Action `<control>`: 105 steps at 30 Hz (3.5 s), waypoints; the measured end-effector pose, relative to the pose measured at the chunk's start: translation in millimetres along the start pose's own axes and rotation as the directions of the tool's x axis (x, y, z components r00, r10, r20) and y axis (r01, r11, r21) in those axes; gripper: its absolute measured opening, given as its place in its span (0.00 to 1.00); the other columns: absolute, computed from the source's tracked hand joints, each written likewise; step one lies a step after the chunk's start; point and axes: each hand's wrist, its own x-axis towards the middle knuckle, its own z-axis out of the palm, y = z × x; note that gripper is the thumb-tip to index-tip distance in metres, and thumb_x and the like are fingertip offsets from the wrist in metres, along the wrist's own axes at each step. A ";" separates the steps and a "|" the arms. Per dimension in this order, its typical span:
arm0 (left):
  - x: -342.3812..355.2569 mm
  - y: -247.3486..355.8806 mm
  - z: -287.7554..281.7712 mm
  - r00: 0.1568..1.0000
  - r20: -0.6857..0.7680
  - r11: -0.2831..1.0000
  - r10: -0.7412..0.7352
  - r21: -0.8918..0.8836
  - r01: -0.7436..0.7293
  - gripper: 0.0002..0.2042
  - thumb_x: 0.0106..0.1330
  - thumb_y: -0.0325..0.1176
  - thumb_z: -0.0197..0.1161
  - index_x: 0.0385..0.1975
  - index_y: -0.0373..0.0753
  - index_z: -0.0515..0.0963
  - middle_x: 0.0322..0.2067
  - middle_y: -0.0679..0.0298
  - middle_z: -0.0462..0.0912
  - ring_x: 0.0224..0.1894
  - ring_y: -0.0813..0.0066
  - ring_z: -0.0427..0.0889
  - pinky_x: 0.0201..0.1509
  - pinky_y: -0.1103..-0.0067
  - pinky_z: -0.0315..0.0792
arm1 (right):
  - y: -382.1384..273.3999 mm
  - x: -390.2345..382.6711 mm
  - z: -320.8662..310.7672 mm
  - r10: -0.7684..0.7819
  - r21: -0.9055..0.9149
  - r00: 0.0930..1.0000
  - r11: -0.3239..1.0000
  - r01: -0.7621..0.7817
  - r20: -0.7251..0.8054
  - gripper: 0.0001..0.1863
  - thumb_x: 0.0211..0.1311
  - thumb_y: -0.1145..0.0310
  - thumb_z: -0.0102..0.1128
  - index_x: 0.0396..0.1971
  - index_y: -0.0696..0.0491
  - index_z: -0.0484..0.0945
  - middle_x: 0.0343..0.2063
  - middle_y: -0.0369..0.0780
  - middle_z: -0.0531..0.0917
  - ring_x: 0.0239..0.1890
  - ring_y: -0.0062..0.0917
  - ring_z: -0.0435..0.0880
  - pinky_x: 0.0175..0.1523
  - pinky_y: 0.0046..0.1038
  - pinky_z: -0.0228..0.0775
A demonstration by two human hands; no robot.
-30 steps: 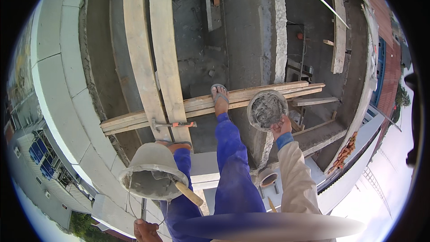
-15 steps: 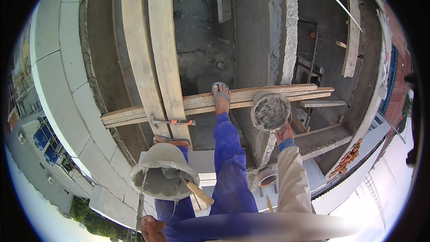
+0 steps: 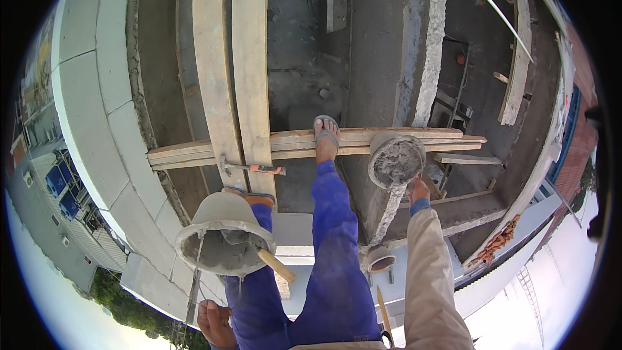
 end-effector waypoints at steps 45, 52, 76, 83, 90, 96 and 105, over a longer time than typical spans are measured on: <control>-9.3 -14.7 -236.0 0.884 -0.206 0.479 0.420 -0.777 -0.408 0.57 0.51 0.33 0.80 0.75 0.27 0.43 0.65 0.46 0.66 0.67 0.57 0.68 0.75 0.69 0.61 | -73.1 -997.1 179.3 0.369 -0.273 -0.171 0.868 0.415 0.913 0.08 0.75 0.60 0.55 0.37 0.47 0.74 0.25 0.33 0.76 0.36 0.33 0.84 0.56 0.52 0.81; -77.7 79.8 -249.6 0.879 -0.464 0.723 0.110 -0.569 -0.391 0.51 0.50 0.46 0.84 0.63 0.21 0.56 0.55 0.44 0.74 0.60 0.58 0.76 0.65 0.68 0.72 | -89.6 -1049.9 218.5 0.454 -0.387 -0.219 0.875 0.290 0.864 0.07 0.68 0.67 0.61 0.30 0.50 0.74 0.26 0.35 0.78 0.38 0.31 0.83 0.58 0.45 0.80; -122.4 60.6 -90.4 0.577 -0.214 0.047 -0.788 -0.955 -0.291 0.24 0.61 0.29 0.65 0.56 0.27 0.68 0.49 0.48 0.81 0.40 0.62 0.86 0.44 0.65 0.86 | -76.2 -943.4 270.0 0.751 0.800 0.318 -0.598 -0.046 0.579 0.27 0.72 0.49 0.57 0.56 0.58 0.74 0.54 0.54 0.84 0.52 0.45 0.87 0.54 0.42 0.80; -134.7 85.3 -103.7 0.781 -0.182 -0.224 -0.598 -0.897 -0.380 0.36 0.62 0.22 0.59 0.73 0.41 0.59 0.52 0.58 0.81 0.49 0.62 0.85 0.46 0.72 0.83 | -74.9 -1038.3 259.2 0.852 0.854 0.198 -0.413 -0.317 0.485 0.14 0.69 0.63 0.60 0.48 0.56 0.75 0.44 0.51 0.88 0.49 0.45 0.89 0.51 0.44 0.81; -92.6 82.9 -97.8 0.762 -0.387 0.001 -0.519 -0.892 -0.452 0.38 0.60 0.19 0.58 0.75 0.39 0.58 0.60 0.57 0.79 0.57 0.64 0.81 0.61 0.71 0.76 | -66.7 -1006.3 230.7 0.820 0.889 0.343 -0.430 -0.157 0.458 0.19 0.71 0.60 0.57 0.55 0.56 0.76 0.43 0.54 0.87 0.47 0.49 0.87 0.55 0.50 0.77; -103.2 79.8 -105.2 0.799 -0.390 0.092 -0.458 -0.915 -0.393 0.40 0.60 0.24 0.62 0.76 0.39 0.58 0.58 0.58 0.79 0.56 0.67 0.80 0.60 0.73 0.75 | -83.2 -1018.7 279.0 0.924 0.919 0.042 -0.373 -0.127 0.381 0.19 0.72 0.58 0.55 0.53 0.55 0.79 0.46 0.53 0.85 0.51 0.49 0.85 0.56 0.48 0.77; -98.0 76.3 -132.2 0.867 -0.275 0.255 -0.415 -0.950 -0.179 0.38 0.61 0.27 0.62 0.75 0.39 0.58 0.50 0.55 0.83 0.44 0.64 0.86 0.41 0.69 0.85 | -65.4 -1044.6 253.6 0.891 0.910 0.301 -0.229 -0.345 0.339 0.16 0.70 0.66 0.56 0.53 0.56 0.81 0.50 0.50 0.87 0.50 0.44 0.89 0.54 0.44 0.81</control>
